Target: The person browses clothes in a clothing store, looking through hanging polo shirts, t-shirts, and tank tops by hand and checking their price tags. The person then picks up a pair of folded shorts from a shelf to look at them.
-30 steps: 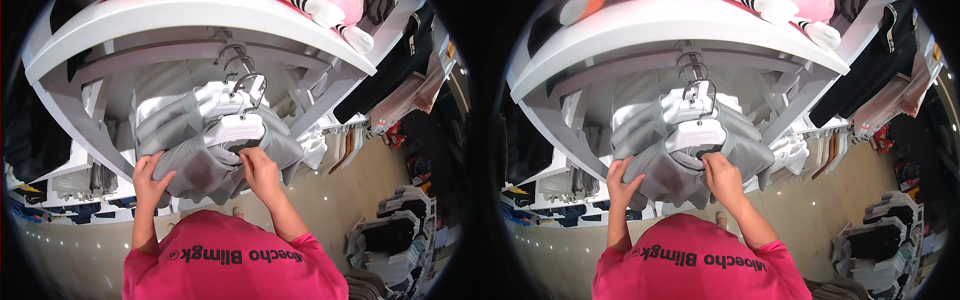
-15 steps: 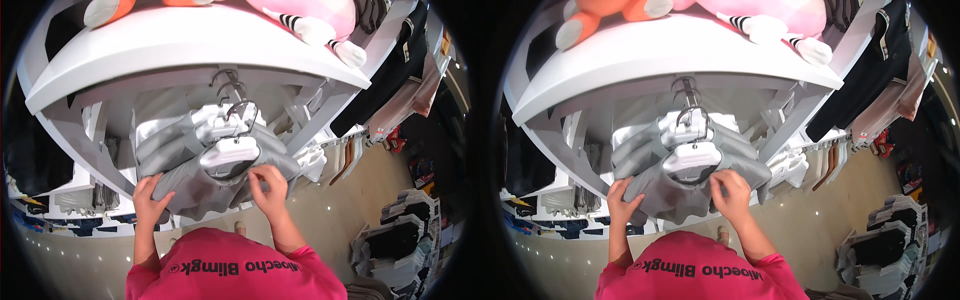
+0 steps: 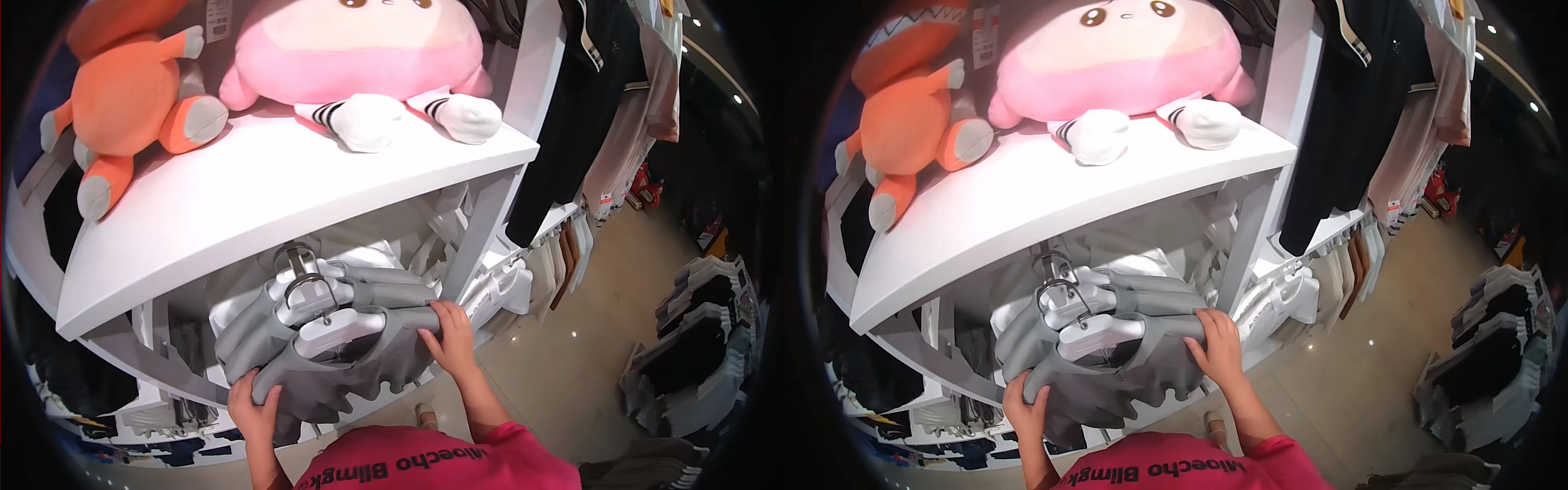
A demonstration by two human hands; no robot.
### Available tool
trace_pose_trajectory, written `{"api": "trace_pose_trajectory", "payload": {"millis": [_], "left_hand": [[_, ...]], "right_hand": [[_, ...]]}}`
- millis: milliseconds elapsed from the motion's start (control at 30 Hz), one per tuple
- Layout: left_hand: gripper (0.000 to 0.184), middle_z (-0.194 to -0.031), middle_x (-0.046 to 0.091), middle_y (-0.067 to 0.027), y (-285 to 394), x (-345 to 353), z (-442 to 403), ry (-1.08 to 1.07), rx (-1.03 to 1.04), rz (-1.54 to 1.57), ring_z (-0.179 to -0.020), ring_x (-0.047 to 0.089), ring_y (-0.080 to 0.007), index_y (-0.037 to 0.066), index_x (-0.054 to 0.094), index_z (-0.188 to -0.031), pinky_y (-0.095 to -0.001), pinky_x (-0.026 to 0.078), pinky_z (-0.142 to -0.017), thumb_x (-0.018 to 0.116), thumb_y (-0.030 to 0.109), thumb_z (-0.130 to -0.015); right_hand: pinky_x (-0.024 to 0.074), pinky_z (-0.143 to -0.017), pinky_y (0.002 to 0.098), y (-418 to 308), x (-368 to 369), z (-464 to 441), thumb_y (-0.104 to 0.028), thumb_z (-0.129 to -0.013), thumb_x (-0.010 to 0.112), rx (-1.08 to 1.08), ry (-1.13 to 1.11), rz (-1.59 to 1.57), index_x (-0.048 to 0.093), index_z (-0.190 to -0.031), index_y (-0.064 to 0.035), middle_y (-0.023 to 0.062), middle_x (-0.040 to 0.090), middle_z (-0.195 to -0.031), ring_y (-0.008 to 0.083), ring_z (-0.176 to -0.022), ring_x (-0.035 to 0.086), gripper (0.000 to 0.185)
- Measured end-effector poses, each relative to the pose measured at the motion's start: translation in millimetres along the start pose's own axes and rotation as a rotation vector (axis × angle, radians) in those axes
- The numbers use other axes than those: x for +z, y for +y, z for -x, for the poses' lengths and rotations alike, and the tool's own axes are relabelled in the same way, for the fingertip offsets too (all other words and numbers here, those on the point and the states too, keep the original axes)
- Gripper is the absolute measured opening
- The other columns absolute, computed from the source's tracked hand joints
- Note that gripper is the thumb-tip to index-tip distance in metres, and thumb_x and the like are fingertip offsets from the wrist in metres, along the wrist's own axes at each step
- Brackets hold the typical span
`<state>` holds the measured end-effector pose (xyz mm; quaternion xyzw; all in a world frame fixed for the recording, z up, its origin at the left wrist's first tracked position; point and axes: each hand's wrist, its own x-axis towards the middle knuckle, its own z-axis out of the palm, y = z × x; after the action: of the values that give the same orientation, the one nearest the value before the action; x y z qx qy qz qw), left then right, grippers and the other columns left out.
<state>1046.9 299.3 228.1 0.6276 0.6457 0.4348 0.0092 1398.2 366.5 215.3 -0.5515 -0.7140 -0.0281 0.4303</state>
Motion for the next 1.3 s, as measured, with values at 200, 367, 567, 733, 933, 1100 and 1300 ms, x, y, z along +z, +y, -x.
{"api": "trace_pose_trajectory", "payload": {"millis": [200, 367, 567, 733, 933, 1100, 1300], "left_hand": [[0.045, -0.095, 0.060, -0.0187, -1, 11, 4, 0.044, -0.042, -0.155, -0.091, 0.055, -0.0367, -0.002, 0.059, -0.101, -0.0413, 0.041, -0.082, 0.070, 0.031, -0.071], [0.045, -0.102, 0.057, -0.0208, -24, 18, 7, 0.096, -0.001, -0.195, -0.093, 0.055, -0.0347, -0.006, 0.054, -0.108, -0.0383, 0.040, -0.086, 0.065, 0.028, -0.079], [0.045, -0.109, 0.054, -0.0217, -28, 9, 22, 0.087, -0.146, -0.320, -0.100, 0.050, -0.0364, -0.004, 0.049, -0.114, -0.0393, 0.037, -0.091, 0.061, 0.025, -0.082], [0.048, -0.116, 0.051, -0.0245, -27, 17, 36, 0.126, -0.225, -0.409, -0.106, 0.048, -0.0365, -0.006, 0.045, -0.120, -0.0390, 0.034, -0.095, 0.054, 0.028, -0.088], [0.057, -0.122, 0.048, -0.0255, -23, 16, 39, 0.135, -0.300, -0.411, -0.114, 0.045, -0.0364, -0.006, 0.043, -0.124, -0.0388, 0.034, -0.096, 0.053, 0.037, -0.089], [0.055, -0.117, 0.053, -0.0232, 8, 30, 57, 0.374, -0.202, -0.664, -0.113, 0.049, -0.0324, -0.004, 0.046, -0.124, -0.0371, 0.036, -0.096, 0.056, 0.036, -0.087], [0.055, -0.115, 0.050, -0.0259, 72, 111, 199, 0.050, -0.091, -0.535, -0.113, 0.044, -0.0405, -0.001, 0.048, -0.120, -0.0462, 0.037, -0.094, 0.065, 0.033, -0.080]], "right_hand": [[0.0377, -0.089, 0.0405, 16, -1, -5, -0.022, -0.075, 0.065, -0.053, -0.031, -0.100, 0.048, -0.119, -0.0032, 0.0129, 0.049, -0.113, 0.0322, -0.105, 0.047, 0.050], [0.0377, -0.089, 0.0413, 33, -2, -7, -0.021, -0.078, 0.062, -0.171, -0.035, -0.274, 0.047, -0.120, -0.0035, 0.0135, 0.050, -0.113, 0.0317, -0.105, 0.047, 0.048], [0.0356, -0.095, 0.0412, 70, -13, -9, -0.017, -0.081, 0.058, -0.296, -0.202, -0.456, 0.042, -0.130, -0.0084, 0.0142, 0.044, -0.124, 0.0311, -0.113, 0.044, 0.052], [0.0342, -0.098, 0.0407, 93, -26, -12, -0.012, -0.082, 0.055, -0.362, -0.293, -0.522, 0.038, -0.133, -0.0101, 0.0151, 0.039, -0.130, 0.0307, -0.118, 0.041, 0.054], [0.0365, -0.096, 0.0407, 101, -31, -9, -0.010, -0.080, 0.055, -0.391, -0.249, -0.545, 0.037, -0.133, -0.0096, 0.0146, 0.036, -0.132, 0.0314, -0.115, 0.043, 0.056], [0.0382, -0.094, 0.0402, 160, -44, 27, -0.014, -0.081, 0.056, -0.321, -0.381, -0.656, 0.038, -0.132, -0.0109, 0.0148, 0.038, -0.131, 0.0321, -0.115, 0.044, 0.054], [0.0424, -0.090, 0.0384, 292, -70, 153, -0.018, -0.079, 0.058, 0.126, -0.718, -0.455, 0.049, -0.119, -0.0064, 0.0144, 0.049, -0.119, 0.0315, -0.107, 0.051, 0.042]]}}
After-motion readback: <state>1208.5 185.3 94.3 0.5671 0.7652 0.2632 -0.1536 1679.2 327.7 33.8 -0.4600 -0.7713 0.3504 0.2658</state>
